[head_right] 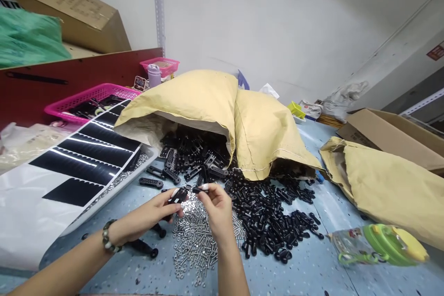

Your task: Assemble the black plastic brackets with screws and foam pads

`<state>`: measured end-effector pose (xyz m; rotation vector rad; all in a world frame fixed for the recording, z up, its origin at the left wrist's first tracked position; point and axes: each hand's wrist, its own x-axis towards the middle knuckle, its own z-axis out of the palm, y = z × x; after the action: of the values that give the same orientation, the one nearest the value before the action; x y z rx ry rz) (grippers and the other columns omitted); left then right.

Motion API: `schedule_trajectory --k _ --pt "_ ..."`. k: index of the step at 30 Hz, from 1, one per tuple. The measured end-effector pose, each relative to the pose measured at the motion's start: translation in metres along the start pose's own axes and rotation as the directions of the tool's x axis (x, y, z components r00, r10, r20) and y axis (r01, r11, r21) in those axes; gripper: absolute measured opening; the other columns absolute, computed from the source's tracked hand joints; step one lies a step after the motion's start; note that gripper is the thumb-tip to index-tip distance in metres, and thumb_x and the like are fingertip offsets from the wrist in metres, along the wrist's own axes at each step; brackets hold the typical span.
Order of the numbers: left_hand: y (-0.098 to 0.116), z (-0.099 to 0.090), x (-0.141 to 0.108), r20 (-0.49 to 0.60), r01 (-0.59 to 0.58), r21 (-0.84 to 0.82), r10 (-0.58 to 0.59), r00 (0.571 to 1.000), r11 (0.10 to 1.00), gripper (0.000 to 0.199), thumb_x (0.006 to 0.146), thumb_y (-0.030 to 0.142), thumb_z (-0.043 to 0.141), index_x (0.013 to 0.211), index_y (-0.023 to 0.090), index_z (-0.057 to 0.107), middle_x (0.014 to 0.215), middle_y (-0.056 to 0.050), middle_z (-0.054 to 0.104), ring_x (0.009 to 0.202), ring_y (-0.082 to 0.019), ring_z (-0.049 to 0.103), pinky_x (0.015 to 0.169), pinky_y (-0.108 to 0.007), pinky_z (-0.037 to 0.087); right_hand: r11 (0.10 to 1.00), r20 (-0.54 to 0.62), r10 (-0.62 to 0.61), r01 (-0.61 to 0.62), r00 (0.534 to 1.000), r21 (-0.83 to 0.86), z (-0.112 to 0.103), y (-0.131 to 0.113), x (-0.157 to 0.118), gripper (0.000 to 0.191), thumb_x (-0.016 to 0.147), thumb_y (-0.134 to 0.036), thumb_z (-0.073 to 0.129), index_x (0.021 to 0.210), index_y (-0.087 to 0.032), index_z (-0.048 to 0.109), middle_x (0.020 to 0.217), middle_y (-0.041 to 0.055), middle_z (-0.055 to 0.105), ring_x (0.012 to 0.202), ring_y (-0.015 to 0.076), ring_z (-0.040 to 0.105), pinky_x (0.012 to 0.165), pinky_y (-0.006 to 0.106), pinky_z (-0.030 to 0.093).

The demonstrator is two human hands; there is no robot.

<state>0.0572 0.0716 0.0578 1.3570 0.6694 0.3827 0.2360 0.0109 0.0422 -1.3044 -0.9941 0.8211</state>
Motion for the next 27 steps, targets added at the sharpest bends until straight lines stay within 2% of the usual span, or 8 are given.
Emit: schedule_trajectory --k 2,6,11,16,21,24,26,27 --pt "0.001 0.001 -0.004 -0.058 -0.005 0.143 0.013 0.998 0.99 0.016 0.085 0.032 0.051 0.096 0.022 0.055 0.082 -0.001 0.06 0.075 -0.02 0.057 0.063 -0.029 0.043 0.999 0.046 0.019 -0.021 0.999 0.041 0.01 -0.004 -0.007 0.018 0.076 -0.034 0.071 0.089 -0.02 0.067 0.088 0.0043 0.068 0.08 0.0193 0.062 0.074 0.032 0.051" --pt "0.004 0.001 -0.014 -0.105 -0.113 0.435 0.175 0.979 0.893 0.019 0.091 0.04 0.049 0.097 0.023 0.055 0.091 -0.002 0.062 0.083 -0.022 0.057 0.073 -0.033 0.043 0.979 0.107 -0.07 0.089 0.992 -0.185 0.014 -0.006 -0.007 0.014 0.081 -0.03 0.068 0.091 -0.022 0.072 0.087 0.0043 0.068 0.079 0.0187 0.061 0.072 0.03 0.048" --pt "0.006 -0.006 -0.018 -0.122 -0.165 0.54 0.271 0.955 0.825 0.022 0.091 0.039 0.053 0.107 0.024 0.051 0.097 -0.004 0.063 0.086 -0.023 0.058 0.076 -0.034 0.042 0.961 0.144 -0.102 0.135 0.984 -0.241 0.016 -0.014 -0.008 0.016 0.084 -0.032 0.065 0.094 -0.022 0.073 0.087 0.0051 0.067 0.077 0.0191 0.061 0.069 0.031 0.049" --pt "0.008 -0.015 -0.016 -0.089 -0.226 0.702 0.398 0.913 0.675 0.016 0.094 0.038 0.047 0.093 0.022 0.052 0.087 -0.003 0.061 0.079 -0.022 0.057 0.069 -0.031 0.04 0.946 0.17 -0.108 0.154 0.979 -0.285 0.029 -0.022 -0.012 0.016 0.084 -0.032 0.064 0.093 -0.023 0.073 0.081 0.0031 0.066 0.07 0.0169 0.058 0.064 0.029 0.047" --pt "0.012 -0.024 -0.019 0.009 -0.271 0.816 0.457 0.889 0.511 0.024 0.096 0.037 0.042 0.081 0.022 0.054 0.076 -0.002 0.059 0.067 -0.019 0.054 0.06 -0.03 0.034 0.985 0.17 -0.012 0.04 0.985 -0.167 0.04 -0.023 -0.01 0.016 0.082 -0.034 0.065 0.088 -0.021 0.072 0.076 0.0014 0.064 0.062 0.0148 0.058 0.058 0.027 0.046" --pt "0.012 -0.034 -0.02 0.024 -0.256 0.816 0.412 0.911 0.518 0.028 0.096 0.037 0.042 0.077 0.022 0.056 0.07 -0.001 0.059 0.062 -0.018 0.053 0.058 -0.029 0.032 0.99 0.214 0.067 -0.038 0.975 -0.137 0.041 -0.014 -0.01 0.021 0.086 -0.037 0.059 0.093 -0.02 0.069 0.078 0.0013 0.064 0.063 0.0155 0.06 0.06 0.028 0.048" --pt "0.01 -0.044 -0.02 -0.042 -0.191 0.791 0.363 0.931 0.581 0.025 0.093 0.039 0.046 0.078 0.022 0.057 0.069 0.0 0.06 0.063 -0.019 0.055 0.059 -0.029 0.033 0.962 0.234 0.045 0.021 0.971 -0.272 0.041 -0.002 -0.013 0.023 0.091 -0.036 0.053 0.102 -0.021 0.066 0.086 0.0033 0.065 0.072 0.0179 0.062 0.067 0.031 0.049" --pt "0.008 -0.05 -0.02 -0.1 -0.147 0.763 0.339 0.935 0.63 0.022 0.092 0.04 0.049 0.081 0.023 0.057 0.072 0.0 0.062 0.066 -0.02 0.056 0.061 -0.029 0.035 0.917 0.246 0.009 0.09 0.969 -0.389 0.041 0.005 -0.016 0.021 0.092 -0.034 0.052 0.104 -0.022 0.065 0.09 0.0045 0.065 0.079 0.0197 0.062 0.072 0.033 0.048"
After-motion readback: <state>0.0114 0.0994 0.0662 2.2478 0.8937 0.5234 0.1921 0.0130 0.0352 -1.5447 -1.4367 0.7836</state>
